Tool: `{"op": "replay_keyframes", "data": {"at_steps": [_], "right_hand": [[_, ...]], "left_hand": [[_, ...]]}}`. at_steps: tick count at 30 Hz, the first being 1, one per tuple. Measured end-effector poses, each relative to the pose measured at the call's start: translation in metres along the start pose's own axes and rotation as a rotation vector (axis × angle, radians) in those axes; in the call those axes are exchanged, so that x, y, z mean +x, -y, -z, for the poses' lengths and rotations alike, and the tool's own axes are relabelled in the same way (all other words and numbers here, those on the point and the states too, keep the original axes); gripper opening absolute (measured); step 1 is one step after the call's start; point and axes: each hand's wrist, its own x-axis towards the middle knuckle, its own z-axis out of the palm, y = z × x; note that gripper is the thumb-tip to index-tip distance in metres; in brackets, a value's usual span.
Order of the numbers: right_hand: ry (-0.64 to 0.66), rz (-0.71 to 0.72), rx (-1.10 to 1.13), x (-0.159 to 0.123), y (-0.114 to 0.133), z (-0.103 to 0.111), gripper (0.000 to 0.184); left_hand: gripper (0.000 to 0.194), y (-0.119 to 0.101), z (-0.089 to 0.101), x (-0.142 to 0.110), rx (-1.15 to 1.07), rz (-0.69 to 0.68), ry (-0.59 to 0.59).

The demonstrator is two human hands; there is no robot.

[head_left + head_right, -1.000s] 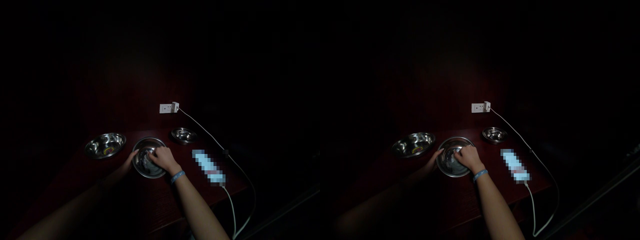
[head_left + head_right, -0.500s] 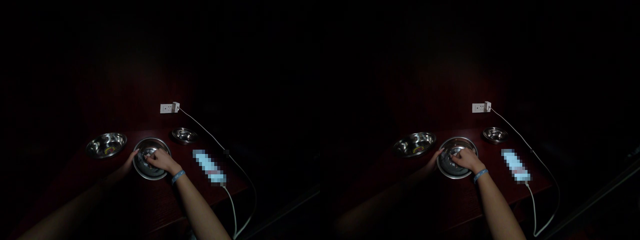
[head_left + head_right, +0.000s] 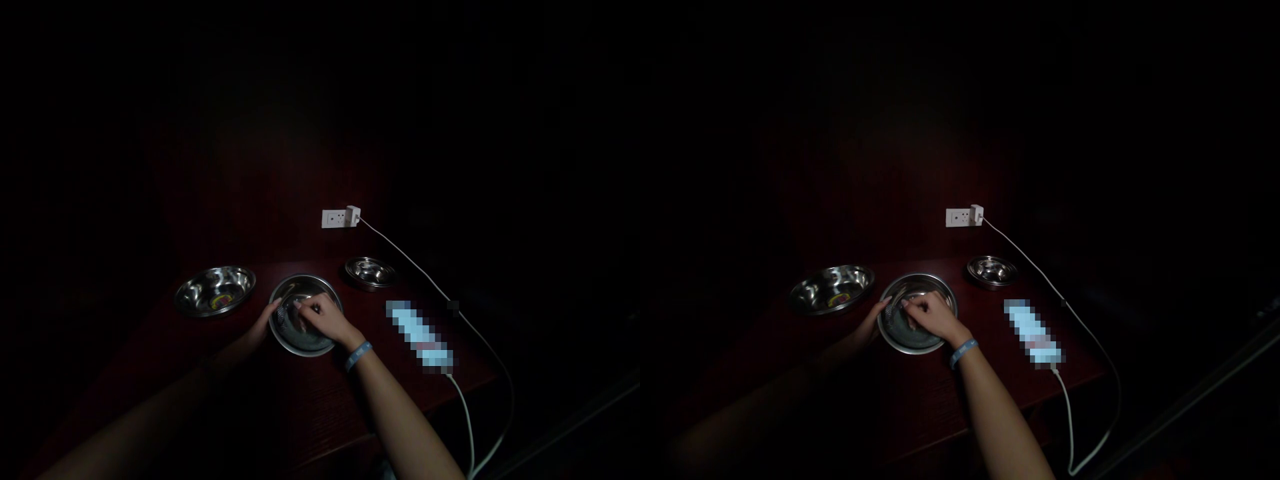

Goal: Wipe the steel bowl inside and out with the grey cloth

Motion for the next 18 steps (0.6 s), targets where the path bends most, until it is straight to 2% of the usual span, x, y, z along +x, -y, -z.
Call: {"op": "replay_keyframes", "data": {"at_steps": [4,7,13,18], "right_hand": [[0.188,-0.06,0.184,0.0,-0.003,-0.006,0.056],[0.262,-0.118,0.287,0.001,-0.006,-0.013,0.053],[0.258,-0.095,0.496,0.005,-0.011,-0.019,0.041],[0.226,-0.098,0.546,0.005,-0.011,-0.02,0.029]], "left_hand": [[0.046,0.002,0.002,0.0,-0.001,0.048,-0.032],[0.04,0.004,0.006,0.003,-0.027,0.049,-0.038],[0.027,0.009,0.013,0.008,-0.095,0.02,-0.029],[0.044,0.012,0.015,0.01,-0.079,0.02,0.021]]}}
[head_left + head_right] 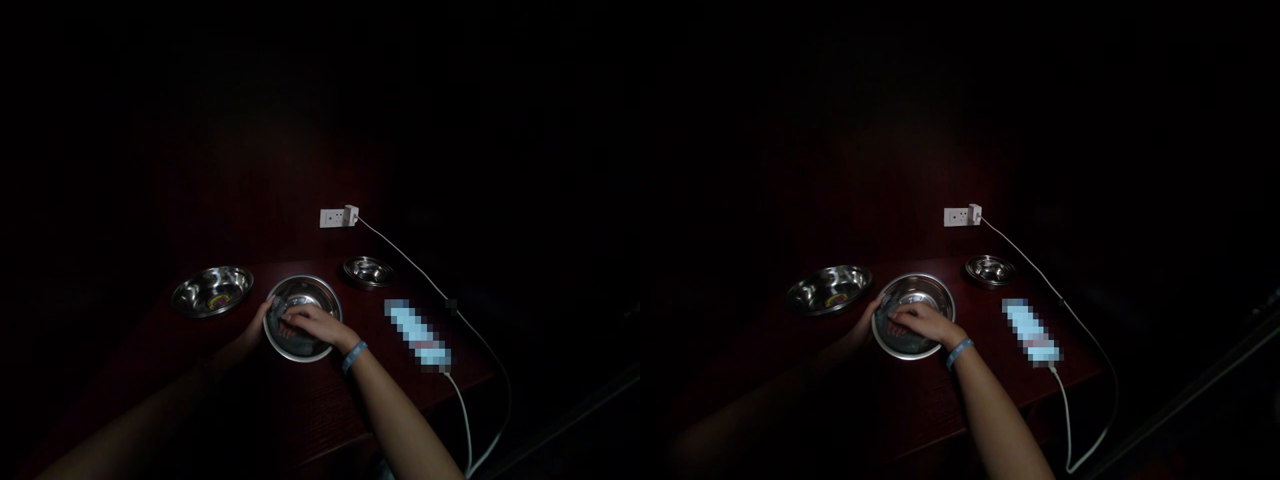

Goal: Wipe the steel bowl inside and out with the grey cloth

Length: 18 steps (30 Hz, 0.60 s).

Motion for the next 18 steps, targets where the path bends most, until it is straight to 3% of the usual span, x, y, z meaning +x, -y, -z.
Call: {"op": "replay_keyframes", "data": {"at_steps": [8,14,18], "right_hand": [[-0.051,0.063,-0.067,-0.003,0.006,0.001,0.025],[-0.088,0.154,-0.194,-0.005,0.013,0.003,0.024],[-0.098,0.252,-0.309,-0.002,0.007,0.006,0.025]], "left_hand": [[0.047,-0.002,0.003,0.003,-0.05,0.038,-0.027],[0.06,-0.003,-0.007,-0.01,-0.097,0.022,0.064],[0.052,-0.002,-0.006,-0.006,-0.095,-0.032,0.007]]}}
